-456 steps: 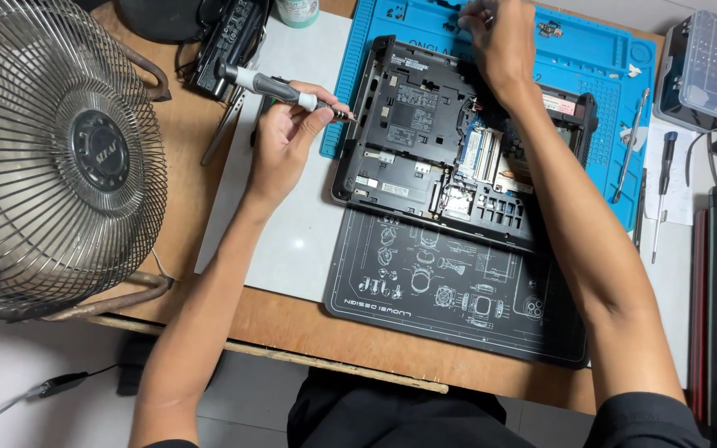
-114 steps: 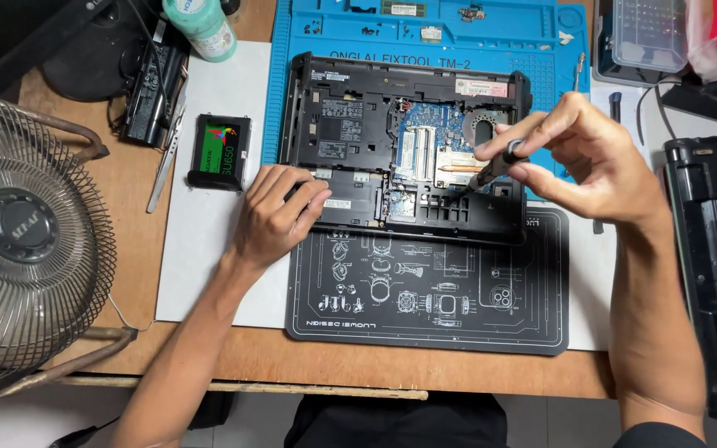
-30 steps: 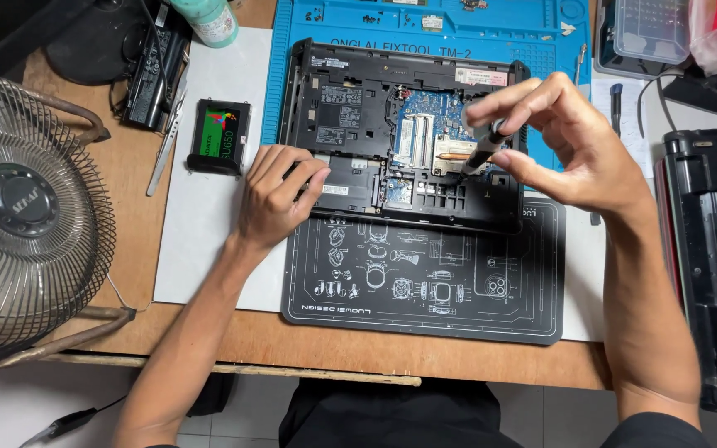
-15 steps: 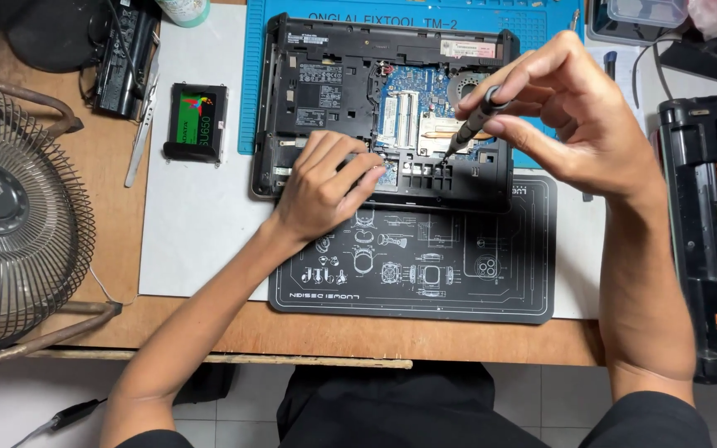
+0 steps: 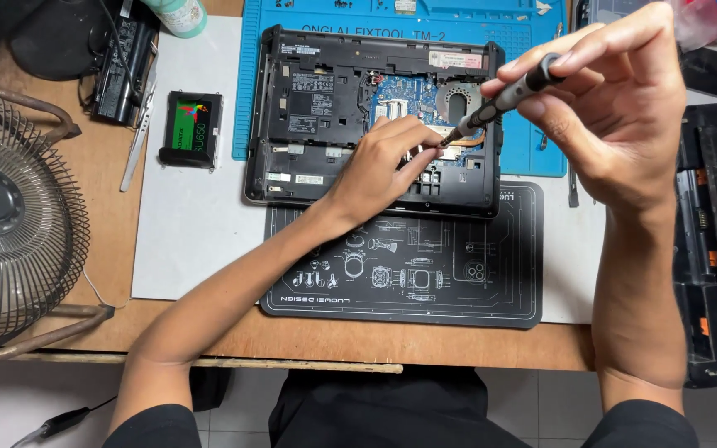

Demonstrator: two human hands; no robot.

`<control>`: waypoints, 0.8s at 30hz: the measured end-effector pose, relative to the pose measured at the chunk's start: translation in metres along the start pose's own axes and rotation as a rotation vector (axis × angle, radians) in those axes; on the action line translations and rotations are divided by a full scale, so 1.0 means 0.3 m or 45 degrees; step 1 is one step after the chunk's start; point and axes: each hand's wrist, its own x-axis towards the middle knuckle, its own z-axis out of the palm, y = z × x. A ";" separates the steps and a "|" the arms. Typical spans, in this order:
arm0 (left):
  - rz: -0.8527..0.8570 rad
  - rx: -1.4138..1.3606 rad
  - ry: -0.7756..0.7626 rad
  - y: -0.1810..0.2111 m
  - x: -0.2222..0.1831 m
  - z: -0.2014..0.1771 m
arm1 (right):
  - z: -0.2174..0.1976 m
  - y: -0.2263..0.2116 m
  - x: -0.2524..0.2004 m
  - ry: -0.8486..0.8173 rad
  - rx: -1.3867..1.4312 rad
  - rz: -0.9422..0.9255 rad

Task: Removing a storage drive from an opened laptop using a screwdriver and manual extraction.

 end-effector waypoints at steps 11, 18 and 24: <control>-0.097 0.153 0.322 -0.276 0.149 -0.113 | -0.028 0.044 -0.002 0.160 -0.073 -0.077; -0.023 0.451 0.407 -0.763 0.242 -0.249 | -0.019 0.036 0.005 0.150 -0.056 -0.084; -0.176 0.394 0.419 -0.852 0.263 -0.204 | -0.016 0.037 0.009 0.167 -0.056 -0.044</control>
